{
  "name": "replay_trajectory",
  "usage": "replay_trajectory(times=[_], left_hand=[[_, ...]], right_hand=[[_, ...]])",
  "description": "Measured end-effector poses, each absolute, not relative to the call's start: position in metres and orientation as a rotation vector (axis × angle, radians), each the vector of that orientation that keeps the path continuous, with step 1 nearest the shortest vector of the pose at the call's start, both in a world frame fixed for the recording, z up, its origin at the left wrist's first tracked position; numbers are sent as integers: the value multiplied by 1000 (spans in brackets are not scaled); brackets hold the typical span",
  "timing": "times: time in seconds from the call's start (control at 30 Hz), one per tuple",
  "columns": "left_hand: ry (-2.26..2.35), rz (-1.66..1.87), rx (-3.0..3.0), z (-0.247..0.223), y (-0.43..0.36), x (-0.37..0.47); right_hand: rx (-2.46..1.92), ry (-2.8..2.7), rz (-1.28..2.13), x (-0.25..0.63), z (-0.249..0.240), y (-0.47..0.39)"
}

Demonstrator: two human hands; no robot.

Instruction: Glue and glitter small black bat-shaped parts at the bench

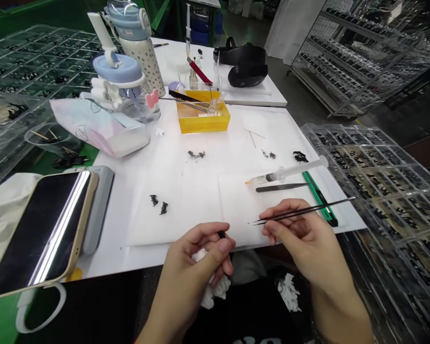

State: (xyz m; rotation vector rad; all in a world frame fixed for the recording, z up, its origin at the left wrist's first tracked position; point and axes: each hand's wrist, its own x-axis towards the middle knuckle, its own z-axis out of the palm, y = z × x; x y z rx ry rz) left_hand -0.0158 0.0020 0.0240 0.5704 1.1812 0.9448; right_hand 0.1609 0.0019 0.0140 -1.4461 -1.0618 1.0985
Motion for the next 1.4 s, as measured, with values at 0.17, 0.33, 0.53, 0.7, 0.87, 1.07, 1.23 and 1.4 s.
replay_trajectory(times=[0.17, 0.33, 0.53, 0.7, 0.87, 1.07, 1.23, 1.4], left_hand=[[1149, 960, 549, 22, -1, -14], [1194, 970, 556, 17, -2, -15], [1404, 862, 909, 23, 2, -13], [1404, 752, 1424, 24, 12, -9], [1420, 730, 1769, 19, 19, -1], [1359, 761, 2030, 17, 19, -1], [1324, 692, 1970, 16, 20, -5], [1367, 691, 1815, 17, 20, -5]], right_hand=[[-1438, -1009, 1122, 157, 16, -2], [-1501, -879, 1108, 148, 15, -6], [-1563, -853, 1076, 143, 14, -7], [-1546, -848, 1066, 143, 13, -6], [-1510, -846, 1064, 143, 12, -6], [-1503, -845, 1058, 142, 11, -5], [-1516, -849, 1027, 142, 11, -7], [-1525, -838, 1039, 139, 10, -6]])
